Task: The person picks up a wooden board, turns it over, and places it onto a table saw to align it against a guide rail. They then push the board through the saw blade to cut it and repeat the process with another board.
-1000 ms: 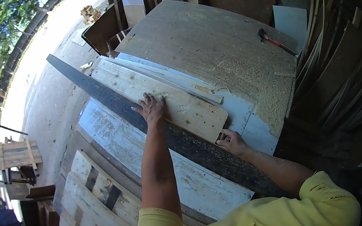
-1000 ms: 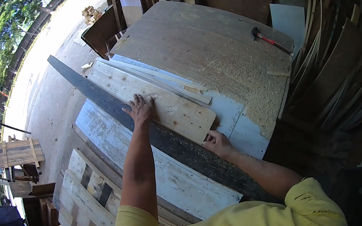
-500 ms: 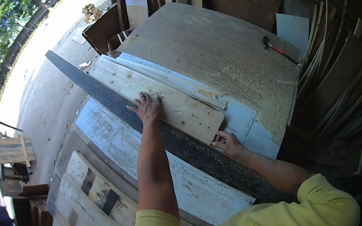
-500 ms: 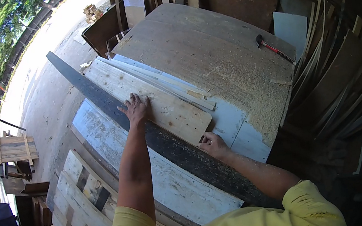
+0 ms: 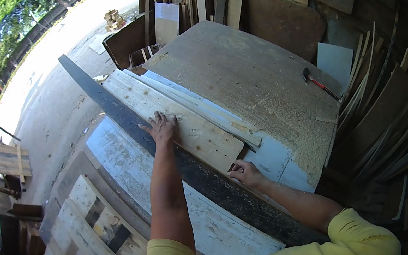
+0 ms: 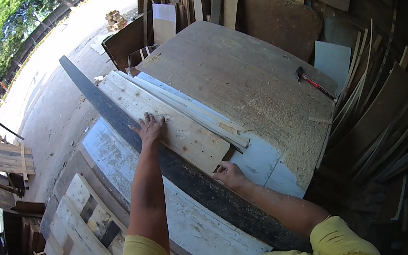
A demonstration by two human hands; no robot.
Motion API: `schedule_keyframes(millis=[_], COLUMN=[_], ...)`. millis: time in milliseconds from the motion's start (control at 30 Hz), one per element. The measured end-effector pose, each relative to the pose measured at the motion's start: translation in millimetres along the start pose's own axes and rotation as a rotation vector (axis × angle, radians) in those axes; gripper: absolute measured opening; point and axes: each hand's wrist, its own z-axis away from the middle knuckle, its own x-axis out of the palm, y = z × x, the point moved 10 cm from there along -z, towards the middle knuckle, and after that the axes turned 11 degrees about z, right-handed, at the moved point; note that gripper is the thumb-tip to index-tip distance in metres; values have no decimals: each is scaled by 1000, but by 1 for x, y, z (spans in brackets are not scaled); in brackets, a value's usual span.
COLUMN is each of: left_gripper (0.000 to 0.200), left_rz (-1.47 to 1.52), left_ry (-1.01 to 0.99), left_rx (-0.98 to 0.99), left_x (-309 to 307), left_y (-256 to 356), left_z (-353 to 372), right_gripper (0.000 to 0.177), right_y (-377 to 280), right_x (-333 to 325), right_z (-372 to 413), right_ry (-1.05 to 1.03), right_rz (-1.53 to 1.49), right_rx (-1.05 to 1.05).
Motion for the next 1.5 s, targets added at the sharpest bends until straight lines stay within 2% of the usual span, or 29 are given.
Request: schedule_keyframes(millis=[67, 167, 233, 267, 300, 333, 433, 467, 500, 533, 600, 667, 800, 833, 1000, 1067, 1100, 1167, 1200, 1233, 1333, 1433, 1467, 1500], left_gripper=[77, 78, 78, 79, 81, 82, 83, 82, 81, 81, 79, 78, 82, 84, 87, 77, 77, 72, 72, 70, 66, 66, 66, 66], left_rz=[-16, -21, 88, 149, 211, 324, 453, 496, 463, 469, 401, 412, 421, 378, 306, 357, 361, 555, 562, 634, 744, 845, 849, 850], left_ry=[-4, 46, 246, 260, 277, 339, 201, 181, 115, 131, 146, 173, 179, 154, 166, 188, 198, 362, 362, 394, 508, 586, 573, 582], left_rx=[-2, 4, 107, 56, 5, 30, -53, -64, -75, -81, -33, -55, -62, -57, -92, -113, -112, -117, -113, -114, -101, -42, -44, -30], left_x=[0, -2, -12, -14, -15, -12, 25, 39, 50, 54, 56, 53, 56, 56, 61, 59, 66, 69, 68, 63, 54, 50, 53, 53], left_y=[-5, -17, -5, -4, -1, 2, 12, 18, 28, 32, 44, 43, 44, 46, 53, 58, 59, 55, 57, 55, 58, 64, 67, 71], left_z=[-9, 5, 36, 58, 86, 117, 193, 209, 220, 227, 232, 233, 232, 233, 233, 234, 232, 227, 227, 229, 241, 264, 274, 283], right_gripper=[26, 30, 31, 32, 34, 34, 44, 44, 44, 44, 41, 39, 51, 44, 55, 57, 53, 51, 51, 49, 52, 57, 57, 55], right_y=[-16, -19, -30, -41, -43, -49, -35, -36, -31, -25, -30, -28, -27, -36, -98, -120, -136, -141, -143, -139, -143, -137, -128, -150], right_x=[4, 28, 36, 38, 41, 45, 49, 51, 49, 48, 54, 48, 45, 45, 56, 39, 36, 20, 7, -19, -105, -202, -244, -275], right_z=[-13, -39, -59, -67, -70, -76, -101, -103, -102, -102, -102, -101, -117, -115, -131, -138, -137, -139, -138, -120, -32, 47, 69, 117], right_ry=[-44, -177, -175, -152, -147, -166, -79, -94, -52, -10, -22, 129, 120, 146, -98, 12, 1, 28, 56, 169, 300, 329, 422, 536], right_rz=[17, -119, -135, -153, -166, -160, -625, -617, -661, -704, -693, -692, -561, -587, -739, -580, -771, -854, -943, -908, -804, -792, -662, -475], right_rx=[-3, 120, 97, 79, 165, 151, 210, 203, 286, 368, 369, 394, 393, 412, 404, 326, 252, 153, 64, 42, -56, -250, -303, -417])
